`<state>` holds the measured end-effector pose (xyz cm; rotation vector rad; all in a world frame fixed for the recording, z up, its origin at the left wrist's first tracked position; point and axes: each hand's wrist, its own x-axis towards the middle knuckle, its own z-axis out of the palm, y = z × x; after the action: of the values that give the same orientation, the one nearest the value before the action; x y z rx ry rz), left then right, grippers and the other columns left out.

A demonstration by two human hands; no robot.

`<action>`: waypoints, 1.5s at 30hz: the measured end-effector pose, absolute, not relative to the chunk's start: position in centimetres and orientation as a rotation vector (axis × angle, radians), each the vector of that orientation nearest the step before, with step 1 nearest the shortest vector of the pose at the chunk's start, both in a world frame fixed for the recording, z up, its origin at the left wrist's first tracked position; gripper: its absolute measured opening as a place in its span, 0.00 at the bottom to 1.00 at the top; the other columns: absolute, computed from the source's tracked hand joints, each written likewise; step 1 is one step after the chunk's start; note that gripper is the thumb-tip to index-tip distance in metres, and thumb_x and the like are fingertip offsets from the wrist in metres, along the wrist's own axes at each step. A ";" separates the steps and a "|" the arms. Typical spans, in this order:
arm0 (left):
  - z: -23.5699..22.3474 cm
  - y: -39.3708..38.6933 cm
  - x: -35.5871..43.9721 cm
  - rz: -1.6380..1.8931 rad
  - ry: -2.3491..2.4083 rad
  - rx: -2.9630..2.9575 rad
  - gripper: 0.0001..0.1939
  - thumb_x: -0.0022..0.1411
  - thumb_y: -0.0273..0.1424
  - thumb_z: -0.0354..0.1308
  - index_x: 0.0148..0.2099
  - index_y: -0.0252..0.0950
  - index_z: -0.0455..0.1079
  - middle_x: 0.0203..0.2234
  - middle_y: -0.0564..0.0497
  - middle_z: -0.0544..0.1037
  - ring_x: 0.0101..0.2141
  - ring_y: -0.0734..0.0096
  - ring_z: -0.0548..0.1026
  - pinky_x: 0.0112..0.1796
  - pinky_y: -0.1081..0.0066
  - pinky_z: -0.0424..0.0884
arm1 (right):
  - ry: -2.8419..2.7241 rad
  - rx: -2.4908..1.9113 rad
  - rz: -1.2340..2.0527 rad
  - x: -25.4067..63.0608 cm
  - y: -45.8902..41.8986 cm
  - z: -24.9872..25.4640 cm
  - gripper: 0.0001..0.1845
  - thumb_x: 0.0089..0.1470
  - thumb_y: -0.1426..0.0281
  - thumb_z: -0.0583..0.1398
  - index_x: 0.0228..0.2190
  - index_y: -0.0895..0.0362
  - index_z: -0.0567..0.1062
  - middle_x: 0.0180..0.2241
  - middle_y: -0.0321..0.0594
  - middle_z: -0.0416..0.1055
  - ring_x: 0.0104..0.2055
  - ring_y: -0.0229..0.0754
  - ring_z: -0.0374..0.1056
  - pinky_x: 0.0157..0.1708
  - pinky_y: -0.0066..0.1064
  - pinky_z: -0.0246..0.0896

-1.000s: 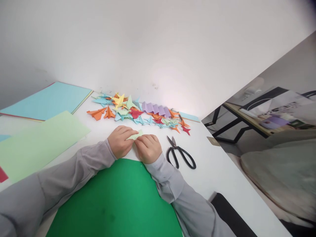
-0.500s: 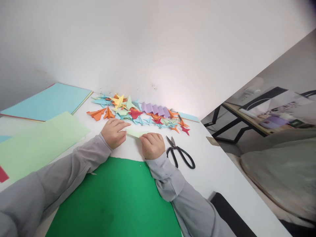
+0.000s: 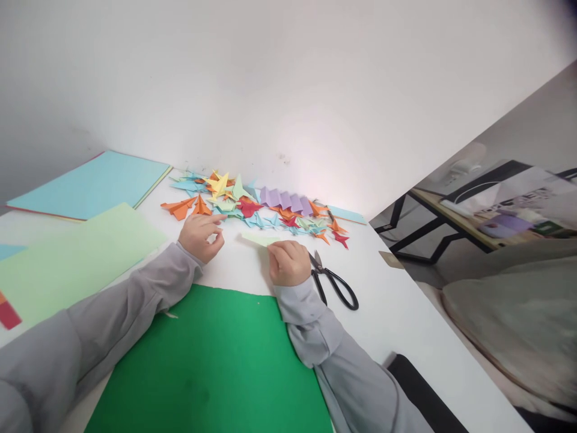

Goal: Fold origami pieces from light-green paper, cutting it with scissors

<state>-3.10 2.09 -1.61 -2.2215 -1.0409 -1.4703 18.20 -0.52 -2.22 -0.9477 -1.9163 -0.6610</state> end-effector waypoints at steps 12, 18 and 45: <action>-1.3 -0.1 -0.1 -1.186 -0.586 -2.439 0.08 0.52 0.20 0.49 0.30 0.35 0.68 0.33 0.50 0.79 0.34 0.69 0.72 0.36 0.65 0.65 | -2.100 -0.734 -0.577 16.5 -1.7 -1.8 0.05 0.49 0.76 0.56 0.26 0.57 0.72 0.26 0.37 0.74 0.31 0.38 0.66 0.32 0.32 0.54; -1.3 0.5 -0.9 -1.243 -0.667 -2.431 0.08 0.52 0.20 0.50 0.28 0.35 0.68 0.31 0.49 0.79 0.32 0.68 0.73 0.33 0.66 0.65 | -2.009 -0.769 -0.558 17.2 -1.3 -1.8 0.03 0.45 0.76 0.58 0.24 0.57 0.72 0.23 0.37 0.73 0.29 0.39 0.66 0.31 0.33 0.56; -0.4 0.1 -0.6 -2.169 -1.669 -2.753 0.12 0.50 0.38 0.59 0.25 0.33 0.74 0.23 0.51 0.79 0.28 0.68 0.76 0.31 0.71 0.73 | -1.798 -0.860 -0.218 17.7 -0.9 -2.8 0.12 0.56 0.72 0.51 0.36 0.56 0.75 0.28 0.41 0.76 0.30 0.38 0.71 0.30 0.29 0.67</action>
<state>-0.62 0.11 -0.39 -2.7534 -1.6690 -2.1690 17.72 -0.87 -2.78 -0.8603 -1.7981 -0.2179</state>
